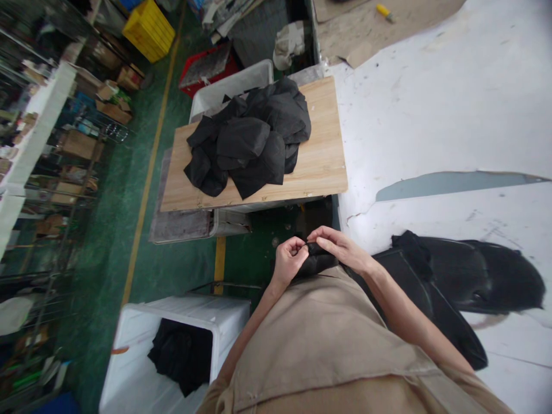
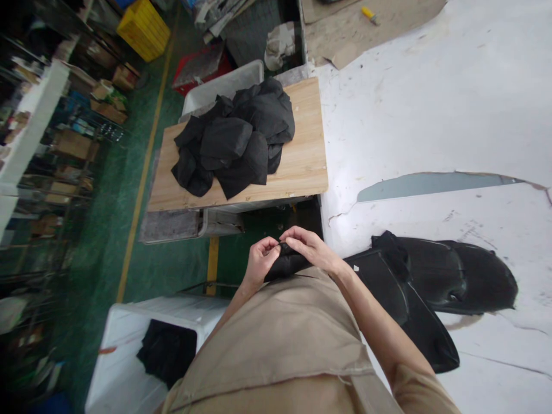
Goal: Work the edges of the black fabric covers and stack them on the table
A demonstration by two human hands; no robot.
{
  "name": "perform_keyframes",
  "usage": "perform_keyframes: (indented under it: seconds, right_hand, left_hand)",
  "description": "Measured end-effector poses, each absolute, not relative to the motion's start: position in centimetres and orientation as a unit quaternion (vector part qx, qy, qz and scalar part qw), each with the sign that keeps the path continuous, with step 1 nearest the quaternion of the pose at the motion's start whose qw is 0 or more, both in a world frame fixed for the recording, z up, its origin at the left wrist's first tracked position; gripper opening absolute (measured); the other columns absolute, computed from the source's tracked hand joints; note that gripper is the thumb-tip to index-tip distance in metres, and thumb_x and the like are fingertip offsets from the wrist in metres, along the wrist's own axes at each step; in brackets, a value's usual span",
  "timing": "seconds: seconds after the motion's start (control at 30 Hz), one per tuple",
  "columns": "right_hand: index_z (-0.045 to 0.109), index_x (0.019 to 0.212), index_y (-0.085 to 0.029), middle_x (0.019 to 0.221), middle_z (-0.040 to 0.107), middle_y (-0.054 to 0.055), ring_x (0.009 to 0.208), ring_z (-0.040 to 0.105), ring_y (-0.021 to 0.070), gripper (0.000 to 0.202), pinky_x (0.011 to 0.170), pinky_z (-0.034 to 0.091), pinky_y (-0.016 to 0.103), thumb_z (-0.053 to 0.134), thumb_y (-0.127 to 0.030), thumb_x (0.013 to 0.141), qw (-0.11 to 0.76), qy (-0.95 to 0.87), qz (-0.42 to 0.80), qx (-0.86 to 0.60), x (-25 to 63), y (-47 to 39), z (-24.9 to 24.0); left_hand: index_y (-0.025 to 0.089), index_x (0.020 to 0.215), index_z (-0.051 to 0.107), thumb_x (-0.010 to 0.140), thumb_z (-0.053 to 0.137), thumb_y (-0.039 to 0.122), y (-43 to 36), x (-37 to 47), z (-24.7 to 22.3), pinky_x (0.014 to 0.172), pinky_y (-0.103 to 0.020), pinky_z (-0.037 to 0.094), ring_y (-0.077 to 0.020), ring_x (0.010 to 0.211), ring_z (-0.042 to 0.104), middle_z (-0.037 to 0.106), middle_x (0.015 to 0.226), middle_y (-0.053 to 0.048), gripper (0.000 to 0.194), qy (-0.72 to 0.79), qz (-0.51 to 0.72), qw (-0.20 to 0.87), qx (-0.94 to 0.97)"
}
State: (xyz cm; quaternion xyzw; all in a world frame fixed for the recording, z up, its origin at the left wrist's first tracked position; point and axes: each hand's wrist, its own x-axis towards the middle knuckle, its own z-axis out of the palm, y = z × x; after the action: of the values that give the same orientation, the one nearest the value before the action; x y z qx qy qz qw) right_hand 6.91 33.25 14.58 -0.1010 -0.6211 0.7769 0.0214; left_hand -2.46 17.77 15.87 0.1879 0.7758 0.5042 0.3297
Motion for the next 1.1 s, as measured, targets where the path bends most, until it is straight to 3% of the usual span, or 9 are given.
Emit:
perform_keyframes:
  seconds: [0.17, 0.33, 0.5, 0.77, 1.1]
  right_hand:
    - [0.063, 0.101, -0.02, 0.108, 0.062, 0.006, 0.103, 0.058, 0.0221, 0.034, 0.092, 0.045, 0.035, 0.077, -0.036, 0.075, 0.033, -0.688, 0.724, -0.034, 7.6, 33.8, 14.5]
    - [0.062, 0.084, -0.02, 0.097, 0.063, 0.005, 0.096, 0.059, 0.021, 0.014, 0.086, 0.046, 0.035, 0.069, -0.032, 0.083, 0.068, -0.696, 0.711, -0.072, 7.4, 32.7, 13.9]
    - [0.061, 0.084, -0.019, 0.093, 0.064, 0.004, 0.092, 0.059, 0.0204, 0.016, 0.082, 0.045, 0.032, 0.065, -0.035, 0.085, 0.064, -0.678, 0.723, -0.118, 7.2, 32.1, 13.4]
    - [0.059, 0.081, -0.019, 0.092, 0.065, 0.004, 0.089, 0.058, 0.02, 0.019, 0.078, 0.044, 0.03, 0.059, -0.036, 0.088, 0.053, -0.674, 0.724, -0.14, 7.2, 32.2, 13.5]
    - [0.058, 0.08, -0.019, 0.09, 0.064, 0.004, 0.086, 0.058, 0.0195, 0.02, 0.074, 0.043, 0.03, 0.058, -0.037, 0.089, 0.05, -0.679, 0.72, -0.135, 7.2, 32.2, 13.4]
  left_hand:
    - [0.015, 0.069, 0.059, 0.077, 0.059, 0.025, 17.8, -2.4, 15.5, 0.053, -0.022, 0.033, -0.0095, 0.056, 0.044, 0.053, 0.061, 0.002, 0.013, 0.763, 0.522, 0.337, 0.177]
    - [0.015, 0.069, 0.058, 0.079, 0.058, 0.025, 17.8, -2.6, 15.3, 0.054, -0.022, 0.034, -0.0096, 0.058, 0.044, 0.053, 0.063, 0.002, 0.014, 0.749, 0.537, 0.344, 0.179]
    - [0.015, 0.069, 0.057, 0.084, 0.055, 0.025, 17.6, -3.0, 15.8, 0.057, -0.021, 0.035, -0.01, 0.062, 0.044, 0.051, 0.064, 0.002, 0.018, 0.747, 0.532, 0.34, 0.208]
    - [0.014, 0.086, 0.06, 0.086, 0.059, 0.034, 16.9, -3.2, 16.6, 0.064, -0.021, 0.041, -0.0115, 0.07, 0.052, 0.058, 0.078, 0.0, 0.02, 0.738, 0.492, 0.376, 0.269]
    - [0.014, 0.086, 0.063, 0.085, 0.061, 0.038, 16.3, -3.2, 16.4, 0.059, -0.021, 0.04, -0.0109, 0.065, 0.052, 0.059, 0.075, 0.0, 0.024, 0.748, 0.476, 0.383, 0.26]
